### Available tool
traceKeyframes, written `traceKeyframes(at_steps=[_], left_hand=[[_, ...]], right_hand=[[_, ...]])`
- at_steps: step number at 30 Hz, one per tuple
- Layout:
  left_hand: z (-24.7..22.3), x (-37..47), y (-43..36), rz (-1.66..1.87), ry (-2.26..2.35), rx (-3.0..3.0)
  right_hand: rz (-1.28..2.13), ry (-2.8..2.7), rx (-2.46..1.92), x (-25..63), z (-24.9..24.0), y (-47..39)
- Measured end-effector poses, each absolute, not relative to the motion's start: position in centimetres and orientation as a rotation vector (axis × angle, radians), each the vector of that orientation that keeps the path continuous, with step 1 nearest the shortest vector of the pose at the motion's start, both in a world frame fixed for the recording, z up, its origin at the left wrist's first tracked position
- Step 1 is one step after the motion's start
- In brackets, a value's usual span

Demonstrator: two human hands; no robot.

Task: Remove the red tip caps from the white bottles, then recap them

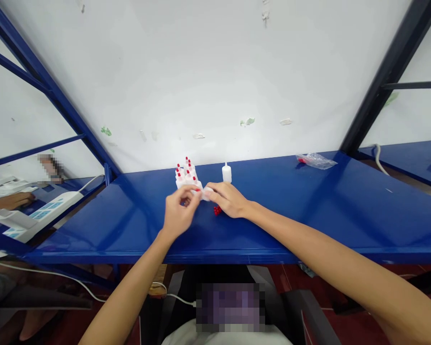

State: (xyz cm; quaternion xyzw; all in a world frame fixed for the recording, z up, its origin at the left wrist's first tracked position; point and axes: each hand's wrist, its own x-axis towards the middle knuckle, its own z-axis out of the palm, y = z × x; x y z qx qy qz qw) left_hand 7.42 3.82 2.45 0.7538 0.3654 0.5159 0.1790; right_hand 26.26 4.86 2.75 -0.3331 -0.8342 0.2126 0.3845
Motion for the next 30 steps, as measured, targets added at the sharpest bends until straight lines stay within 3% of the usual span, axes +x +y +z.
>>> traceKeyframes(at_steps=[3, 9, 16, 30], left_hand=[[4.5, 6.1, 6.6, 1.618, 1.269, 2.201], [5.8, 5.4, 10.0, 1.417, 1.529, 2.621], [4.3, 5.6, 9.6, 1.265, 1.545, 2.703], [4.3, 6.3, 9.7, 1.372, 1.440, 2.678]], right_hand=[[0.388, -2.062, -1.053, 26.6, 2.1, 6.0], [0.303, -2.025, -1.248, 26.9, 1.5, 7.0], [0.430, -2.004, -1.181, 27.1, 1.4, 6.8], [0.391, -2.108, -1.233, 27.1, 1.3, 6.8]])
